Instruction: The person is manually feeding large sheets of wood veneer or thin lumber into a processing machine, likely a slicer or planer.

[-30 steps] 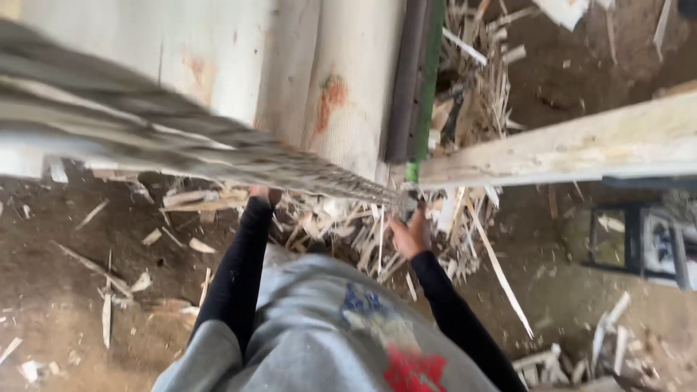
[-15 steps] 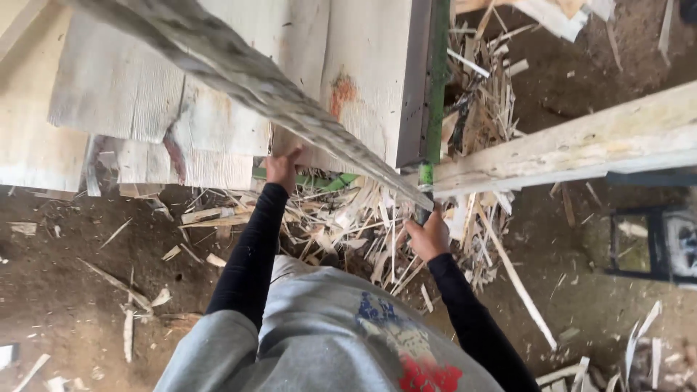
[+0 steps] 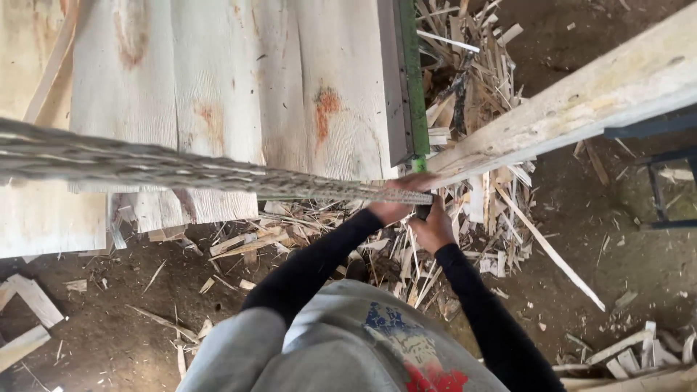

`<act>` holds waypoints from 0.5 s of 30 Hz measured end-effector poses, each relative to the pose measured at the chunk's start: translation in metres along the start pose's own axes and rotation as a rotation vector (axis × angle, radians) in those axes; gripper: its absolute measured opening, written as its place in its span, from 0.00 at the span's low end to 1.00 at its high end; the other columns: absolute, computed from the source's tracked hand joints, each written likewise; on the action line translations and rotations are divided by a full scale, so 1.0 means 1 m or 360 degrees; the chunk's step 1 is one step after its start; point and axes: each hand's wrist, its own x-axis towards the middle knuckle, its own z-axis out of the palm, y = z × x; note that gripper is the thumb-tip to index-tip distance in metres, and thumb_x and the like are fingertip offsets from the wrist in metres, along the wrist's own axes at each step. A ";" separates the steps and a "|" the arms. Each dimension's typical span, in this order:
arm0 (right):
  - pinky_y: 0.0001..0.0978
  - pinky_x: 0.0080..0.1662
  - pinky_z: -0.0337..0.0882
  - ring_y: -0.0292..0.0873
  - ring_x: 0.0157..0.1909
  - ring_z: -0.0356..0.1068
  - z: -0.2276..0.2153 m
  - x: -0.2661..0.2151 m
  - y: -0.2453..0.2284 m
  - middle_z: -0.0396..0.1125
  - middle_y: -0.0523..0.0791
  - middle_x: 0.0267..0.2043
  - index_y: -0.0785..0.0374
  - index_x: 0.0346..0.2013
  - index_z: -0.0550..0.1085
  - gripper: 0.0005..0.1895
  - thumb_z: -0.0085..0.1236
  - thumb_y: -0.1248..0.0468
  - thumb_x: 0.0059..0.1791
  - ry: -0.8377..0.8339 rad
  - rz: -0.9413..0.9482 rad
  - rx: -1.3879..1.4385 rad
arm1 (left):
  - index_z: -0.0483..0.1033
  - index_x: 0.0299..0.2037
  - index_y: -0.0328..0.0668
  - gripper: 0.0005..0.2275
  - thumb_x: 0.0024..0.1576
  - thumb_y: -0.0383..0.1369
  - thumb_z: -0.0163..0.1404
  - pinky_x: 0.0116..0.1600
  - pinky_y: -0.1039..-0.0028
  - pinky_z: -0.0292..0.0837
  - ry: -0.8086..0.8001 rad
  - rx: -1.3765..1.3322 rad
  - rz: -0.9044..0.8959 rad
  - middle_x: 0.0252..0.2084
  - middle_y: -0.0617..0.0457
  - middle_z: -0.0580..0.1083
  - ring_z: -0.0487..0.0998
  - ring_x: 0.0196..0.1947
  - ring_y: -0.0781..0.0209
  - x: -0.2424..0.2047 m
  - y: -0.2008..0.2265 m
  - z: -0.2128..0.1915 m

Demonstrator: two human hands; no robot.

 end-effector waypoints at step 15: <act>0.31 0.24 0.68 0.41 0.25 0.65 0.050 0.023 0.056 0.70 0.51 0.32 0.70 0.69 0.56 0.41 0.49 0.41 0.53 -0.0333 0.0274 -0.0153 | 0.80 0.51 0.46 0.11 0.72 0.26 0.41 0.29 0.71 0.74 -0.0936 0.0418 -0.0288 0.28 0.43 0.73 0.73 0.20 0.61 -0.032 -0.032 0.065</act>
